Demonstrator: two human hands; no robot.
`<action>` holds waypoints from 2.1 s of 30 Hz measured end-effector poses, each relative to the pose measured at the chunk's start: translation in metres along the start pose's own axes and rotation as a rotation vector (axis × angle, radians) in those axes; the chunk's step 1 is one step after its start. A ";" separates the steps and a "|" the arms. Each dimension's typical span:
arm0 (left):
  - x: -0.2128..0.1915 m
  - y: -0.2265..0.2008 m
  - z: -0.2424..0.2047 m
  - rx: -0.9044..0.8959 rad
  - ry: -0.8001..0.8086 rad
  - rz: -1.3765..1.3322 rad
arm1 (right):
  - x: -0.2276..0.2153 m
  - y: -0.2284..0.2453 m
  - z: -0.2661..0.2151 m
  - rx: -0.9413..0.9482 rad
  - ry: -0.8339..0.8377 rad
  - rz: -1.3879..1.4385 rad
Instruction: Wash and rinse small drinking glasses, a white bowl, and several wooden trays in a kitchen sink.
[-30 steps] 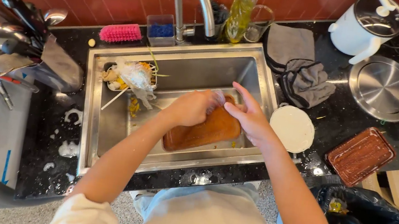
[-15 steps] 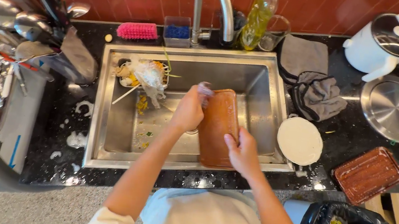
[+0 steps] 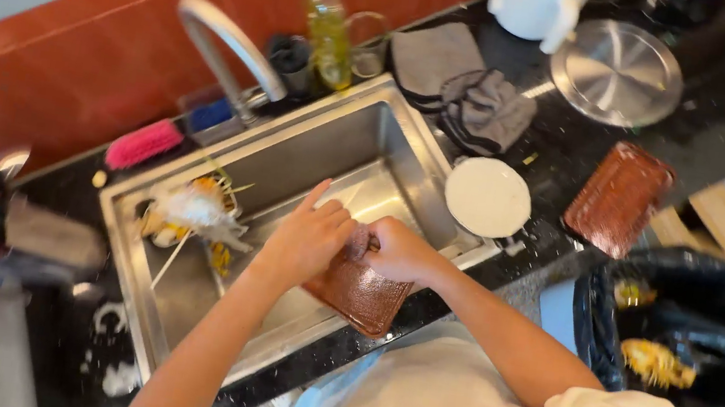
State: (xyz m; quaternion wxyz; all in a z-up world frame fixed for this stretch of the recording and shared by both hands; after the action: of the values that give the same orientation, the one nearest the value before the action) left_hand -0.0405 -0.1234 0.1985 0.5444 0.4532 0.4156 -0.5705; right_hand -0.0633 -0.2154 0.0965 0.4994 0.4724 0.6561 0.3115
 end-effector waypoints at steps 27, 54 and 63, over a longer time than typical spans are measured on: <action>0.087 0.041 0.140 -0.424 -0.213 -0.804 | -0.105 -0.066 -0.106 0.166 -0.659 0.723; 0.008 0.178 -0.129 -1.127 -0.751 -0.663 | -0.032 -0.057 0.000 0.268 -0.256 1.058; 0.021 0.301 -0.165 -1.353 -0.329 -0.093 | 0.009 -0.040 0.095 0.186 -0.097 1.077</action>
State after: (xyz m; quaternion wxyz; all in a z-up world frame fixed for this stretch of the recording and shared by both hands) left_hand 0.2706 0.0122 0.1439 0.7380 -0.0960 0.6108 -0.2702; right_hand 0.0142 -0.2274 0.0285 0.2552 0.7975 0.3226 0.4415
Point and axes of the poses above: each hand's wrist, its own z-axis towards the middle knuckle, its own x-axis out of the palm, y = z × x, the point moved 9 cm from there along z, towards the middle knuckle, and after that the axes turned 10 degrees about x, right-handed, at the moved point
